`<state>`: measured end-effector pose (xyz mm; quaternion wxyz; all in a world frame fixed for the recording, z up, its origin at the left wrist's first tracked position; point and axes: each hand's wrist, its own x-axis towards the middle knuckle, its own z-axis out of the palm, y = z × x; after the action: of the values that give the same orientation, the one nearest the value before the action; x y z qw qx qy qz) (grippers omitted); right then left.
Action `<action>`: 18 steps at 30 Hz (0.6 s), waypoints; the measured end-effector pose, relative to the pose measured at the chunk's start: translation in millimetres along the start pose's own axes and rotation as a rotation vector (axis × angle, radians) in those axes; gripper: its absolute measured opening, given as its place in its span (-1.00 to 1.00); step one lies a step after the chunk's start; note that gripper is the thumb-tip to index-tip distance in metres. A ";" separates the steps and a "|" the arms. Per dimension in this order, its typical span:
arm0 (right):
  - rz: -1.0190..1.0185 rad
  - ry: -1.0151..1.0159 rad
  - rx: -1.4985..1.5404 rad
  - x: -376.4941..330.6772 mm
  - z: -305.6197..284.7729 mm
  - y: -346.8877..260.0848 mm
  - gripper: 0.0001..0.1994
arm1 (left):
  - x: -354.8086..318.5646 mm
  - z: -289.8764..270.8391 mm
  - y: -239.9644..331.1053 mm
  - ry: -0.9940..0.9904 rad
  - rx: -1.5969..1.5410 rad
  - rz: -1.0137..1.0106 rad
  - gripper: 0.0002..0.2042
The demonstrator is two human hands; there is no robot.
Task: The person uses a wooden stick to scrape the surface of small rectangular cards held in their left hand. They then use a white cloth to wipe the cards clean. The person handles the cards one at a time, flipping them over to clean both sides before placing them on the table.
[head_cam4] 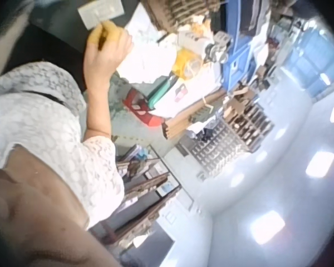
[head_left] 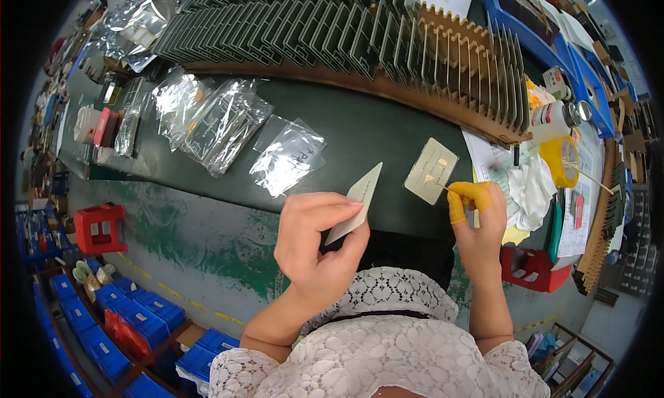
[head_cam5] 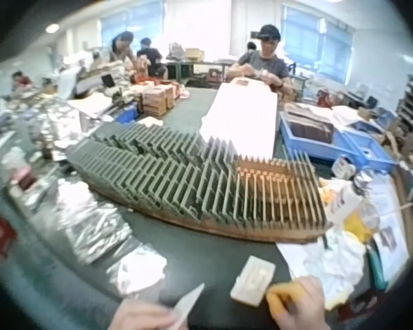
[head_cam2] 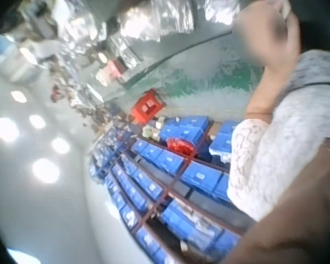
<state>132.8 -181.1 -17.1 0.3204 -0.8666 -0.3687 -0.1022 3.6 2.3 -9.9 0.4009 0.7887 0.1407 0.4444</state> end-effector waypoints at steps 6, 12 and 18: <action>-0.021 0.051 0.335 4.9 -12.4 -42.7 -0.79 | -0.3 0.9 4.5 -0.031 0.045 0.043 -0.67; -0.124 0.014 0.366 4.1 -18.7 -65.0 -0.73 | 1.0 0.5 6.7 -0.048 0.026 0.028 -0.64; -0.145 0.006 0.343 4.3 -12.9 -65.2 -0.71 | -0.7 -0.8 5.3 -0.053 0.012 0.014 -0.64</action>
<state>90.8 -152.7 26.0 0.4563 -0.7700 -0.4415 -0.0631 1.9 -1.0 -6.1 0.3967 0.8034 0.1272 0.4254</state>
